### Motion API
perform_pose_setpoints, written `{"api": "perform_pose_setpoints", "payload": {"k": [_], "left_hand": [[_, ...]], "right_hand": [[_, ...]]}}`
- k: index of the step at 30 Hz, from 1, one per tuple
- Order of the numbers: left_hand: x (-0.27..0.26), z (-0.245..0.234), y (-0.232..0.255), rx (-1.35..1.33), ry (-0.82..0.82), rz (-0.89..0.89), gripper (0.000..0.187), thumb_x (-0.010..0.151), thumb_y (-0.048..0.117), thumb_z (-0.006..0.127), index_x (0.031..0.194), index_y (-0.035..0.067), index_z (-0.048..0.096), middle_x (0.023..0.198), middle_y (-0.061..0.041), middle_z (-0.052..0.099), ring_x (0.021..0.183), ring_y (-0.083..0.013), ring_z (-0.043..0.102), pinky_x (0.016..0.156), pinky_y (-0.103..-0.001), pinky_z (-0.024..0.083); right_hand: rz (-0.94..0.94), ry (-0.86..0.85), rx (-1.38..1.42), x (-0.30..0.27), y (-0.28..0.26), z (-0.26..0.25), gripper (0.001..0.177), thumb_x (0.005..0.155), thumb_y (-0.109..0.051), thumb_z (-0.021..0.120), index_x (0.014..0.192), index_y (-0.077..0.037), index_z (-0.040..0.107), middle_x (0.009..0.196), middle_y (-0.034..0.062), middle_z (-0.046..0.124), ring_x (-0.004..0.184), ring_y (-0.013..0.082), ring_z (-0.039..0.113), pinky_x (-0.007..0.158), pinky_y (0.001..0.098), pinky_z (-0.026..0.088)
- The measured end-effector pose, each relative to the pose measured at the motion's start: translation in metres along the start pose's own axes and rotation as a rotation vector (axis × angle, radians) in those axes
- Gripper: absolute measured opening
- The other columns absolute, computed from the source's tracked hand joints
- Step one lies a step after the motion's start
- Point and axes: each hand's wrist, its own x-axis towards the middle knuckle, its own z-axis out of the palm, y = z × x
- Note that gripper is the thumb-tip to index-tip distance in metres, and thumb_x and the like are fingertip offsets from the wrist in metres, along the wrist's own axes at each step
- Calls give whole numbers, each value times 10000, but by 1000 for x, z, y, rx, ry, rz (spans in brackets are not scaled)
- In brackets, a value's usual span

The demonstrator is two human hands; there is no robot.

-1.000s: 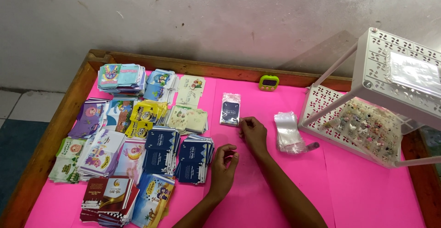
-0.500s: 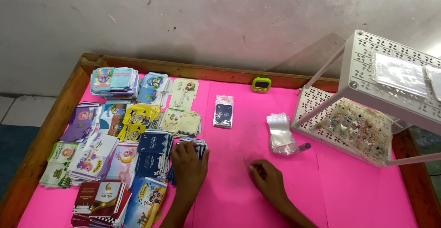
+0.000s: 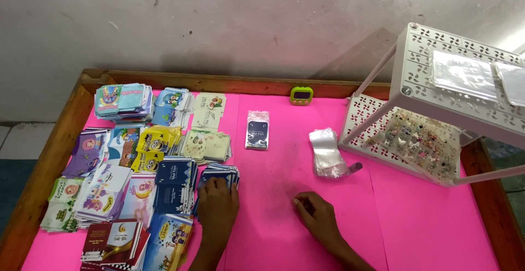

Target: Packaging individual cards into small plastic sleeves by inserting them and folding the top of the sleeve.

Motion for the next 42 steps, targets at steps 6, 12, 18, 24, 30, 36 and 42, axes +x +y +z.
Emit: {"api": "perform_pose_setpoints", "payload": {"k": [6,12,18,24,30,36,42], "left_hand": [[1,8,-6,-19,135,65,199,984,260,613,936,100,720,876,-61,702,744,-242,677,555,-366,552],[0,6,-7,34,126,31,206,999,305,645,925,119,694,783,-35,688,603,-195,679,463,-328,544],[-1,11,-9,-47,77,30,276,1006,406,660,897,155,632,773,-18,643,591,-208,642,460,-353,507],[6,-22,2,-410,212,70,183,989,298,702,921,138,644,757,-21,675,620,-193,654,475,-361,485],[0,-58,29,-923,161,84,177,949,321,704,900,153,732,727,39,707,618,-102,639,527,-279,445],[-3,-20,46,-973,-333,-96,332,875,397,762,1153,216,742,905,1,820,757,-151,777,594,-291,622],[-9,1,59,-533,188,514,493,924,392,765,1295,90,650,1269,-104,662,1189,-330,587,979,-473,517]], "right_hand": [[36,-38,-2,0,-4,-3,156,902,-281,725,952,-150,791,841,-46,789,664,77,647,621,252,531],[50,-54,-15,-1,-6,-4,182,900,-308,727,969,-152,791,827,-40,778,667,80,645,619,255,530],[70,-62,-22,-1,-14,-5,177,896,-317,724,935,-159,794,839,-47,779,671,81,651,629,255,531],[61,-68,22,-1,-7,-4,177,892,-290,740,980,-149,799,846,-31,788,685,80,671,619,244,545],[-212,228,70,-2,-1,-14,97,931,-208,705,995,-145,741,866,-34,743,695,81,610,599,234,484],[-123,722,50,21,-15,-48,505,928,-231,720,1330,-82,454,1258,125,505,996,238,513,803,345,469],[305,585,90,45,-26,-81,654,885,-400,706,1473,-199,502,1462,101,459,1129,266,533,915,445,496]]}}
